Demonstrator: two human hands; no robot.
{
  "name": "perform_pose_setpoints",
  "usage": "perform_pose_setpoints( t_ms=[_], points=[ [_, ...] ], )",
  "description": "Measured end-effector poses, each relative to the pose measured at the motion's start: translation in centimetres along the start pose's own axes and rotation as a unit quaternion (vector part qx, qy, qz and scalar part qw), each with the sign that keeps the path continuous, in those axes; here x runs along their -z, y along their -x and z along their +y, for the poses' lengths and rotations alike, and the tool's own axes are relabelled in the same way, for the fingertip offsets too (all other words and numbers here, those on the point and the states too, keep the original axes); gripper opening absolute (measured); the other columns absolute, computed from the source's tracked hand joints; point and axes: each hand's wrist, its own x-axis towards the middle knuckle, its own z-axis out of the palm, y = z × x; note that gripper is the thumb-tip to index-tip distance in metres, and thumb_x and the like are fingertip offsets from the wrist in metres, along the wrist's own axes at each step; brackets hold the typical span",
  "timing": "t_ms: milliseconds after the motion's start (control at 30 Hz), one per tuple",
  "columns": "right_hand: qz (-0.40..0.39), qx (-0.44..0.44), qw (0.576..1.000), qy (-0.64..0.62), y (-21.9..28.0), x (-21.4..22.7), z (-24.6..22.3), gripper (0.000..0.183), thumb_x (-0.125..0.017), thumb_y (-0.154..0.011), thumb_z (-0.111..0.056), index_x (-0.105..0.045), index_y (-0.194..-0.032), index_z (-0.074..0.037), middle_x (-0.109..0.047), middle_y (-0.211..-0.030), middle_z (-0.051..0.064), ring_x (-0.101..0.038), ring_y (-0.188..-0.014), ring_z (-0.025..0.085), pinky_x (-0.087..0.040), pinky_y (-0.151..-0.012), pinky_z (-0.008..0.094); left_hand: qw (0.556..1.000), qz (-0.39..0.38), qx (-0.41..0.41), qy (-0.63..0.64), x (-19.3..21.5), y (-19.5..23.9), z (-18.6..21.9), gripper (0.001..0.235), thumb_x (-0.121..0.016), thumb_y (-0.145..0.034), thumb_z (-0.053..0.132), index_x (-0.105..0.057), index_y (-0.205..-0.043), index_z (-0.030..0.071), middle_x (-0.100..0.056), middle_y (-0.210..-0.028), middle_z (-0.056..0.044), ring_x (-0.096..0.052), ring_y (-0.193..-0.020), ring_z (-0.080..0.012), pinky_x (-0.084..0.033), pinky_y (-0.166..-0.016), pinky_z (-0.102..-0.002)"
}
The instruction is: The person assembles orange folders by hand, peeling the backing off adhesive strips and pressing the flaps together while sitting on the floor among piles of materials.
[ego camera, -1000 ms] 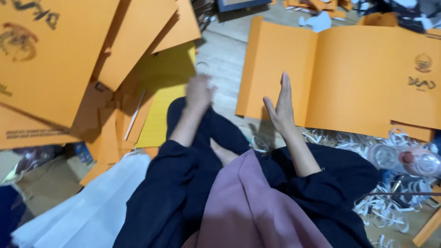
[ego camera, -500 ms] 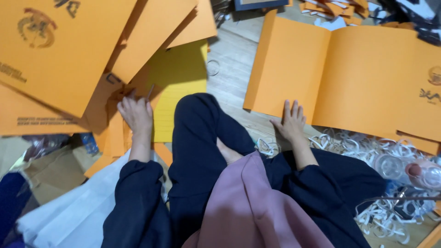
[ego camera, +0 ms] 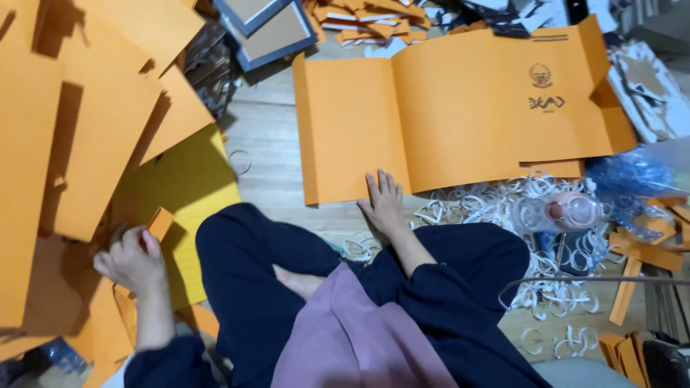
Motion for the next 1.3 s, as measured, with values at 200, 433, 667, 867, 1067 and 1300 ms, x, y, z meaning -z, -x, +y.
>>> perform_pose_setpoints(
  t_ms=[200, 433, 667, 867, 1067, 1300],
  points=[
    [0.095, -0.069, 0.886, -0.449, -1.6, 5.7, -3.6, 0.036, -0.054, -0.09, -0.036, -0.061, -0.111, -0.008, -0.061, -0.103, 0.011, -0.062, -0.085, 0.024, -0.051, -0.064, 0.028, 0.916, 0.11, -0.171, 0.347, 5.0, -3.9, 11.8, 0.008, -0.061, -0.088, 0.005, -0.065, -0.085, 0.011, -0.063, -0.098, -0.014, -0.06, -0.087, -0.0326, -0.045, -0.077, -0.042],
    [-0.234, 0.006, 0.739, -0.631, -1.2, 13.2, -6.0, 0.012, -0.065, -0.079, -0.014, -0.067, -0.076, -0.002, -0.052, -0.05, 0.003, -0.045, -0.04, 0.007, -0.032, -0.032, 0.014, 0.792, 0.157, -0.378, 0.454, 8.3, -9.8, 23.9, 0.003, -0.06, -0.084, 0.011, -0.061, -0.082, 0.014, -0.062, -0.101, -0.007, -0.06, -0.089, -0.0237, -0.049, -0.076, -0.036],
    [-0.196, -0.098, 0.67, -0.709, 1.0, 11.7, -3.0, 0.011, -0.068, -0.072, 0.001, -0.059, -0.068, 0.003, -0.062, -0.058, 0.014, -0.061, -0.045, 0.015, -0.051, -0.04, 0.023, 0.777, 0.142, -0.365, 0.493, 6.8, -8.2, 29.0, 0.018, -0.06, -0.083, 0.019, -0.06, -0.1, 0.014, -0.057, -0.112, -0.01, -0.057, -0.098, -0.0273, -0.045, -0.083, -0.04],
    [-0.071, -0.261, 0.553, -0.788, 0.2, 3.4, -0.7, 0.024, -0.072, -0.075, -0.009, -0.053, -0.078, 0.005, -0.066, -0.072, 0.018, -0.068, -0.061, 0.02, -0.058, -0.058, 0.032, 0.603, -0.445, 0.202, 0.631, 3.3, -1.4, 29.3, 0.056, -0.074, -0.074, 0.031, -0.049, -0.121, 0.013, -0.062, -0.107, -0.006, -0.063, -0.087, -0.0176, -0.054, -0.052, -0.024],
    [-0.089, -0.262, 0.571, -0.773, 1.2, 2.3, -3.6, 0.023, -0.073, -0.073, -0.006, -0.055, -0.078, 0.006, -0.065, -0.069, 0.018, -0.067, -0.057, 0.018, -0.056, -0.05, 0.025, 0.451, -0.454, 0.336, 0.691, -1.6, 3.8, 28.7, 0.019, -0.061, -0.083, 0.011, -0.06, -0.1, 0.002, -0.065, -0.081, -0.014, -0.065, -0.068, -0.0189, -0.056, -0.06, -0.027],
    [-0.094, -0.27, 0.592, -0.753, 1.2, 2.0, -4.2, 0.022, -0.071, -0.077, -0.009, -0.056, -0.08, 0.006, -0.065, -0.071, 0.017, -0.067, -0.06, 0.018, -0.057, -0.054, 0.026, 0.411, -0.431, 0.386, 0.704, -1.3, 3.6, 29.2, 0.03, -0.065, -0.082, 0.018, -0.058, -0.103, -0.001, -0.064, -0.085, -0.014, -0.066, -0.072, -0.0218, -0.058, -0.061, -0.03]
  ],
)
